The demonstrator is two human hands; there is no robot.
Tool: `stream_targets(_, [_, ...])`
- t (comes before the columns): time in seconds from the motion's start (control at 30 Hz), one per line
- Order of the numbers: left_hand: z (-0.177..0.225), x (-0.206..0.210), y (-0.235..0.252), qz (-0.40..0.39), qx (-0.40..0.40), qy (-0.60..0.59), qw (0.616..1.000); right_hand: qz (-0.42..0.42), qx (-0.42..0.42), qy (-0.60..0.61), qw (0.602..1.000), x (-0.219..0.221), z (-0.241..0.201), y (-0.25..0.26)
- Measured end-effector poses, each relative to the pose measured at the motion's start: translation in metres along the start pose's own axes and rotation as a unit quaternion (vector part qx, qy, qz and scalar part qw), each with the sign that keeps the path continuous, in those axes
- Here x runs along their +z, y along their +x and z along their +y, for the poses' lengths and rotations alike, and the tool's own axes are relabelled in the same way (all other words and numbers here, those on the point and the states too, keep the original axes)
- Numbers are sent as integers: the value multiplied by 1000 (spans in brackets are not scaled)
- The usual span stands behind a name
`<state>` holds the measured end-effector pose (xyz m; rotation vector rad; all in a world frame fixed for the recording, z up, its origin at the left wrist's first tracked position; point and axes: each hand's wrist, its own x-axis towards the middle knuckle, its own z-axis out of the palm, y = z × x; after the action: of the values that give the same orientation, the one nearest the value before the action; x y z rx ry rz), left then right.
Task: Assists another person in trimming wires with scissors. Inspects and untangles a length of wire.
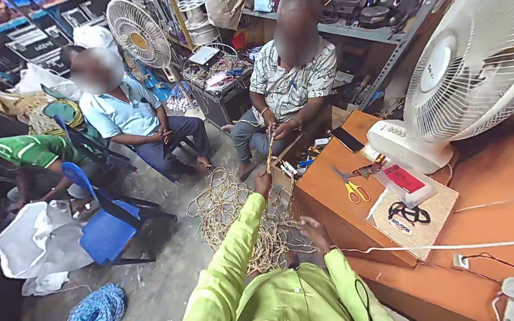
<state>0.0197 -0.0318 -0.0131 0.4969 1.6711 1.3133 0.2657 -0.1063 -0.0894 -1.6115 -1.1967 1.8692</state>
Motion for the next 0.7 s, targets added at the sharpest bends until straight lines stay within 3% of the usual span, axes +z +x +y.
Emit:
stream_targets(0.07, [0,-2,5,-1,0,5,1000,-35,-10,-57,998,12,-24,14])
stream_targets(0.17, [2,-15,16,-14,-1,42,999,-53,-25,-141,988,15,-24,35])
stream_targets(0.23, [-1,-18,23,-33,-10,84,996,28,-38,-169,984,1,-13,37])
stream_targets(0.3, [-8,-16,30,-43,-11,121,992,171,-73,-190,964,-27,-7,38])
stream_targets(0.37, [-21,-15,30,-39,-12,134,990,285,-110,-268,914,-63,-21,34])
stream_targets(0.43, [-30,-13,34,-23,-11,133,991,348,-110,-341,866,-96,-48,40])
stream_targets(0.5, [-35,-11,34,-15,-14,128,992,335,-83,-379,859,-125,-73,51])
stream_targets(0.57, [-37,-10,31,-20,-16,129,991,270,-29,-430,861,-147,-92,65])
stream_targets(0.7, [-27,-9,19,-42,0,193,980,160,69,-521,836,-161,-114,90])
